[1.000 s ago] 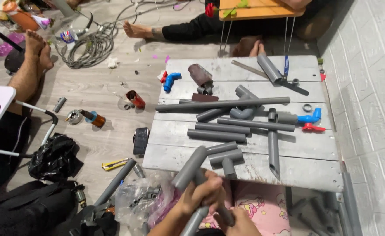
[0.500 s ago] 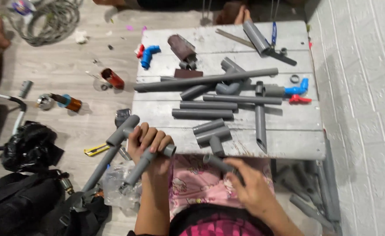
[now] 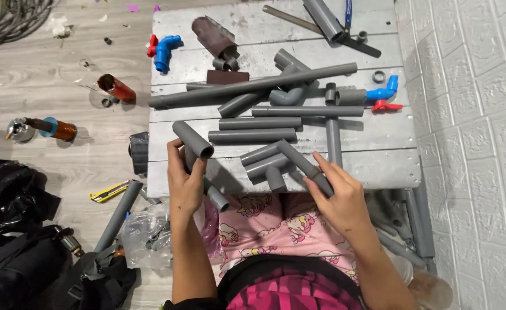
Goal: Assembling a structure using PVC pipes and various connectors like T-joints and elbows
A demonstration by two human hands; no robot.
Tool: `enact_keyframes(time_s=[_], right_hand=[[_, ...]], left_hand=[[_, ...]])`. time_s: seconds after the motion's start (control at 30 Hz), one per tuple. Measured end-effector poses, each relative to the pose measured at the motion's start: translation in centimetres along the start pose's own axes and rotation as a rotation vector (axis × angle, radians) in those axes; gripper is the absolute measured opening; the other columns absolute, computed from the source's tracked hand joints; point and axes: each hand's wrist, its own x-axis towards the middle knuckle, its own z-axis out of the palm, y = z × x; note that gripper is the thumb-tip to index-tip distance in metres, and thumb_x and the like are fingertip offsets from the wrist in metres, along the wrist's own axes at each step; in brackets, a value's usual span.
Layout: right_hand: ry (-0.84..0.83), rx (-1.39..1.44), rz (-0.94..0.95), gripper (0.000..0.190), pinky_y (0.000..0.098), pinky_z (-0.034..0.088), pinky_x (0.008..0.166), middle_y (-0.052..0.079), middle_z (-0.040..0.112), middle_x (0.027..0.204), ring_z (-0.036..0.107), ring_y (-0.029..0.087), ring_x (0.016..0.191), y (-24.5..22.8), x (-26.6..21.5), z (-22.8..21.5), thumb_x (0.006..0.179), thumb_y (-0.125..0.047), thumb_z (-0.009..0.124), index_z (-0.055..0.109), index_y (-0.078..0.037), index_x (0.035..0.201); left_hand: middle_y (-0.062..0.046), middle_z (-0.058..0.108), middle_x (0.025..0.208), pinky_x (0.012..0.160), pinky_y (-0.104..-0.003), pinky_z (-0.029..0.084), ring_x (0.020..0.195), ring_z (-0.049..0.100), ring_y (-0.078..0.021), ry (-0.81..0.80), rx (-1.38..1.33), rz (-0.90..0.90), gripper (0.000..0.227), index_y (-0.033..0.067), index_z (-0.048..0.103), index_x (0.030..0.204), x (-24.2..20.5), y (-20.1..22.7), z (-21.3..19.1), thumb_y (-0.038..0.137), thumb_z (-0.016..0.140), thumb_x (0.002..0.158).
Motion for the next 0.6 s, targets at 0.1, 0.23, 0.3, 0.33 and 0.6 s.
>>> enact_keyframes(time_s=[0.1,0.23,0.3,0.33,0.6], right_hand=[[0.020,-0.010,-0.010,0.045,0.0384,0.057,0.068,0.013,0.073,0.091,0.073,0.033,0.082,0.9,0.0,0.2,0.087,-0.010,0.080,0.070,-0.003,0.130],[0.013,0.012,0.020,0.044,0.0376,0.056,0.064,0.012,0.075,0.090,0.073,0.031,0.077,1.4,0.6,0.0,0.086,-0.010,0.081,0.072,-0.004,0.129],[-0.013,0.015,0.039,0.039,0.0372,0.056,0.064,0.011,0.075,0.088,0.074,0.031,0.077,1.3,0.9,-0.2,0.089,-0.011,0.079,0.073,-0.005,0.127],[-0.037,0.018,0.056,0.034,0.0368,0.057,0.064,0.010,0.075,0.086,0.075,0.031,0.077,1.2,1.0,-0.3,0.091,-0.012,0.077,0.074,-0.006,0.125],[-0.231,0.093,0.184,0.028,0.0385,0.055,0.060,0.011,0.075,0.073,0.075,0.032,0.067,1.1,1.9,-1.4,0.094,-0.020,0.069,0.069,-0.010,0.121]], left_hand=[[-0.016,0.061,0.073,0.061,-0.040,0.047,0.063,0.059,-0.0290,0.048,0.327,-0.013,0.025,0.0061,0.059,0.109,-0.3,0.8,-0.1,0.016,0.066,0.087],[-0.017,0.070,0.081,0.064,-0.044,0.054,0.069,0.069,-0.0352,0.175,0.664,0.027,0.025,0.0044,0.069,0.107,-0.3,1.3,0.5,0.017,0.074,0.086],[-0.016,0.070,0.081,0.065,-0.044,0.054,0.071,0.069,-0.0346,0.205,0.739,0.029,0.027,0.0036,0.070,0.108,0.1,0.1,0.5,0.017,0.076,0.086],[-0.015,0.069,0.081,0.065,-0.044,0.055,0.072,0.069,-0.0340,0.236,0.813,0.035,0.029,0.0027,0.071,0.110,0.4,-0.6,0.5,0.018,0.078,0.087],[-0.018,0.064,0.092,0.077,-0.051,0.053,0.087,0.066,-0.0413,0.328,0.802,0.101,0.043,0.0001,0.059,0.122,2.7,-2.1,0.1,0.014,0.081,0.087]])
